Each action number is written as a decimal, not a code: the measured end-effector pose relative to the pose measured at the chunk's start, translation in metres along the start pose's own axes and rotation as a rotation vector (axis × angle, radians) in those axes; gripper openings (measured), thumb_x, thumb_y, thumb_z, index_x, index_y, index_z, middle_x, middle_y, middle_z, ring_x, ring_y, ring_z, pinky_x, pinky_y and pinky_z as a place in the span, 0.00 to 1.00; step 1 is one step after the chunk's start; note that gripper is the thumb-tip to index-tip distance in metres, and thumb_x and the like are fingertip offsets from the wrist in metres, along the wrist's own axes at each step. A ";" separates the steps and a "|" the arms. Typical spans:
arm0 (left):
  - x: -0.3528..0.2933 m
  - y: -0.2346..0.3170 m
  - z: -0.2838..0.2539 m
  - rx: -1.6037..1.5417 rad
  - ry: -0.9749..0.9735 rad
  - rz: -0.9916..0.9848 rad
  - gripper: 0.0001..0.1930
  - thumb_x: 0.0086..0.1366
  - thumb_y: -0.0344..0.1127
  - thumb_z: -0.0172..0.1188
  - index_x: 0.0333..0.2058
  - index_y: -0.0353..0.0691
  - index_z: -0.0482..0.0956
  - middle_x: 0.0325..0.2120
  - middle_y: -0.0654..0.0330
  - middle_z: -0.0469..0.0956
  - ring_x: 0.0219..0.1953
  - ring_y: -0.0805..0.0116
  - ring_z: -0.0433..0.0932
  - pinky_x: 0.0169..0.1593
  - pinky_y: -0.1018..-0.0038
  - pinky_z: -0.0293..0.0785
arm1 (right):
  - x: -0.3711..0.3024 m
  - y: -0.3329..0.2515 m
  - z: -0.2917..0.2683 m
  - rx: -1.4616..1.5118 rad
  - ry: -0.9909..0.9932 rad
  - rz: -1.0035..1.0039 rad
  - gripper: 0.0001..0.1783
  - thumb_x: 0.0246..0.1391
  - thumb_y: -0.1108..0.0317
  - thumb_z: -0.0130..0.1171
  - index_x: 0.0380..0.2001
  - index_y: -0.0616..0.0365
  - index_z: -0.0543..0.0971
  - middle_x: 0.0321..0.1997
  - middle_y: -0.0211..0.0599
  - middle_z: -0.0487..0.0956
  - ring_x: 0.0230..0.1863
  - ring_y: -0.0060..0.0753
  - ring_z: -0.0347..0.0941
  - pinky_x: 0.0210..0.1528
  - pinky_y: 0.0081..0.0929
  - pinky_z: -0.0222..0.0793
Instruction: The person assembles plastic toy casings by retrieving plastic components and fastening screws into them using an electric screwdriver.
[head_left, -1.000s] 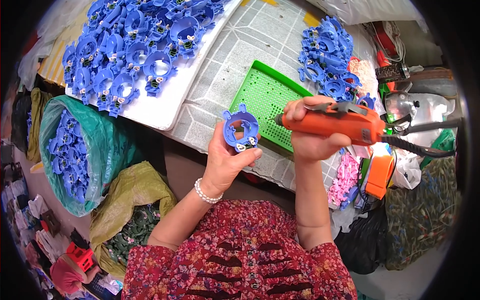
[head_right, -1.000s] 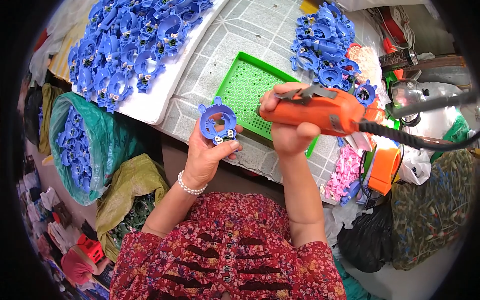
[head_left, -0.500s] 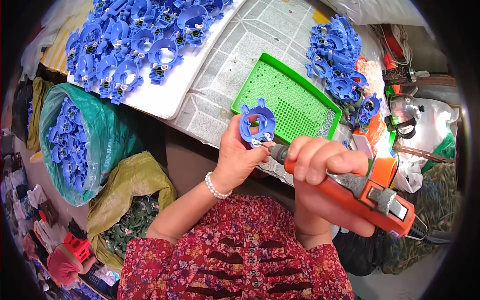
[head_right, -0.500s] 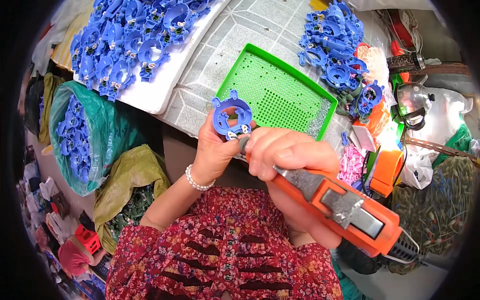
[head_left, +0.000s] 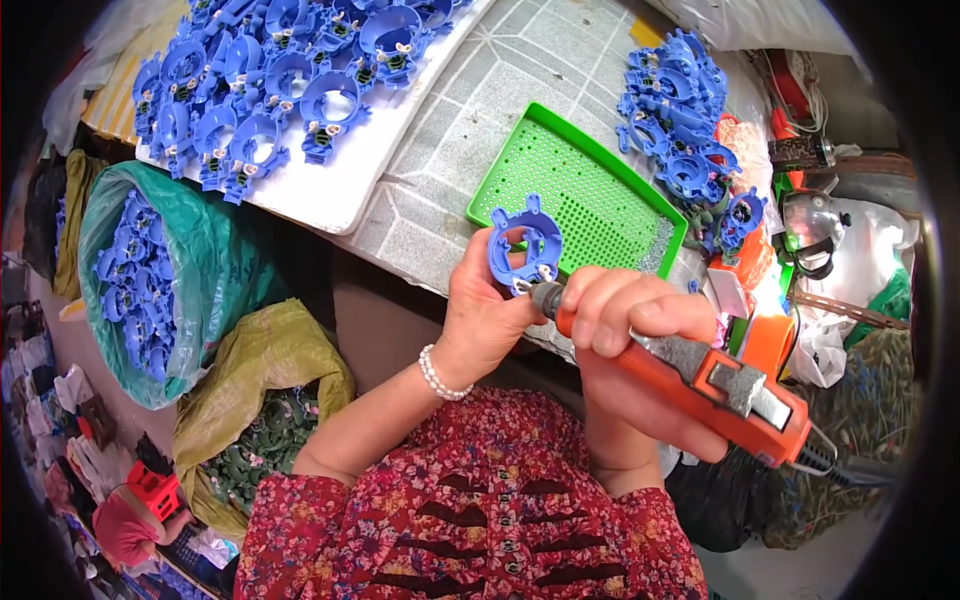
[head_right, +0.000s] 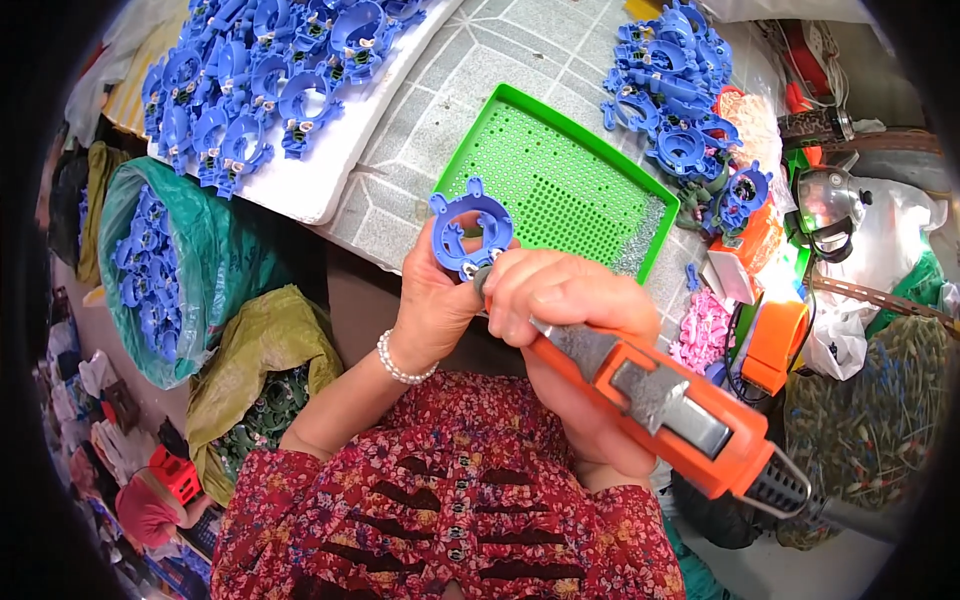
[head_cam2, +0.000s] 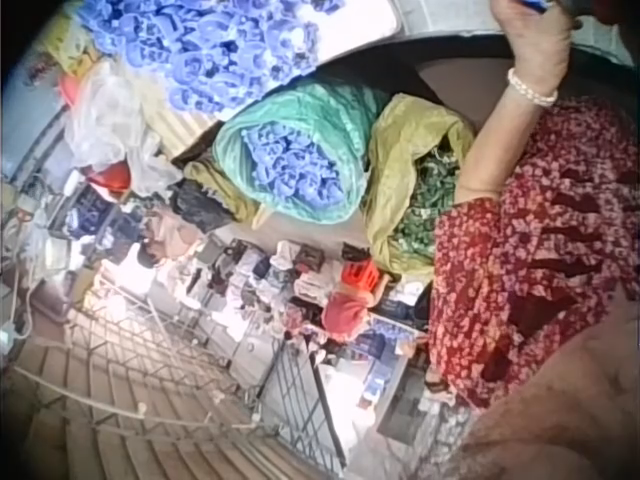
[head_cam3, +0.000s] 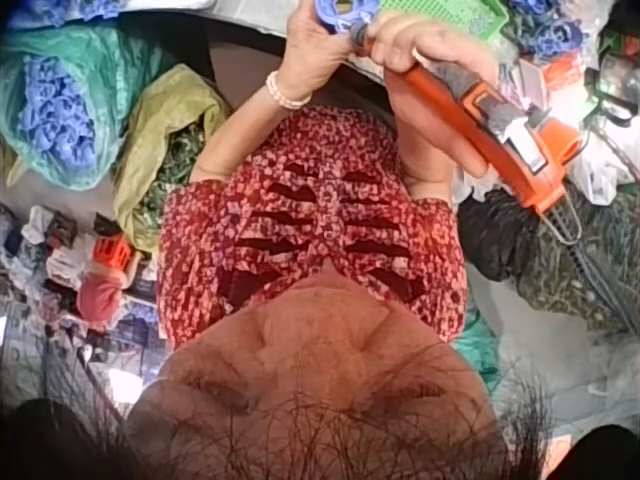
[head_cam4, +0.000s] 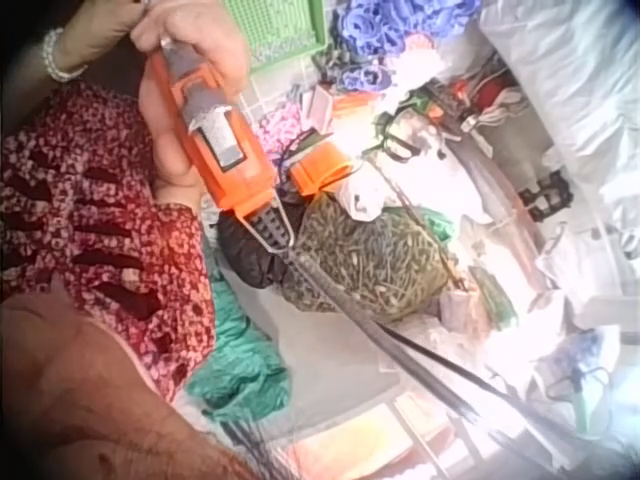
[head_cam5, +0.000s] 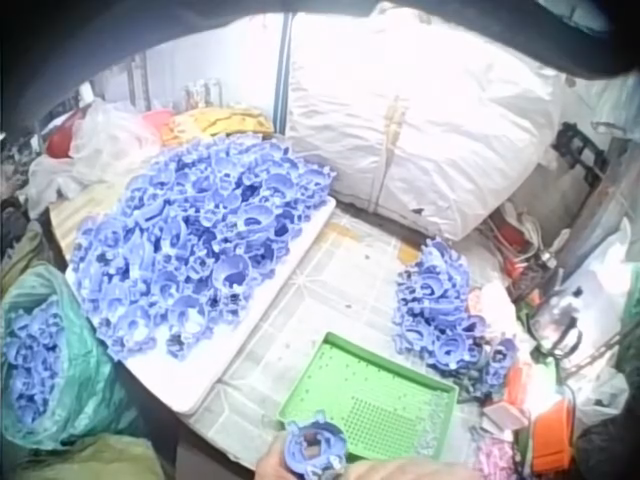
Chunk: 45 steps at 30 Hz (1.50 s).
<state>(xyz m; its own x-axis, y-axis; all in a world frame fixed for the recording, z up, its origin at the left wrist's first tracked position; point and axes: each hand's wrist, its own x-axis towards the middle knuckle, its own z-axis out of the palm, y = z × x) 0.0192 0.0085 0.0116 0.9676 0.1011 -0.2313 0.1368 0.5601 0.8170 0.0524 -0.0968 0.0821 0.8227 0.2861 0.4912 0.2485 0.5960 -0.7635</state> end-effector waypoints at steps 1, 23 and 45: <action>-0.001 0.001 0.005 -0.012 0.044 -0.002 0.28 0.51 0.20 0.61 0.50 0.37 0.61 0.36 0.58 0.76 0.31 0.77 0.75 0.30 0.80 0.74 | -0.001 0.001 -0.002 -0.032 -0.041 -0.028 0.23 0.53 0.50 0.54 0.39 0.62 0.72 0.24 0.40 0.73 0.25 0.38 0.69 0.35 0.39 0.65; 0.003 0.028 -0.023 -0.076 0.074 -0.095 0.27 0.49 0.26 0.66 0.47 0.38 0.65 0.29 0.62 0.73 0.25 0.77 0.75 0.22 0.80 0.72 | -0.001 -0.016 -0.025 -0.046 0.020 0.000 0.48 0.37 0.24 0.52 0.43 0.61 0.69 0.25 0.34 0.70 0.26 0.32 0.66 0.31 0.31 0.60; -0.083 0.212 -0.269 0.725 0.936 0.444 0.35 0.46 0.36 0.69 0.50 0.33 0.61 0.35 0.58 0.72 0.32 0.69 0.76 0.28 0.76 0.75 | -0.010 0.008 -0.049 -0.053 0.028 0.078 0.44 0.42 0.27 0.51 0.42 0.62 0.68 0.24 0.34 0.67 0.25 0.28 0.63 0.29 0.25 0.59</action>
<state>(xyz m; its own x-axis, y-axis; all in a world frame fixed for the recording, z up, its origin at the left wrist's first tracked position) -0.0898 0.3403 0.0616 0.4807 0.8718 0.0944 0.2110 -0.2194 0.9525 0.0708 -0.1319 0.0507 0.8544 0.3082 0.4183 0.2098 0.5319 -0.8204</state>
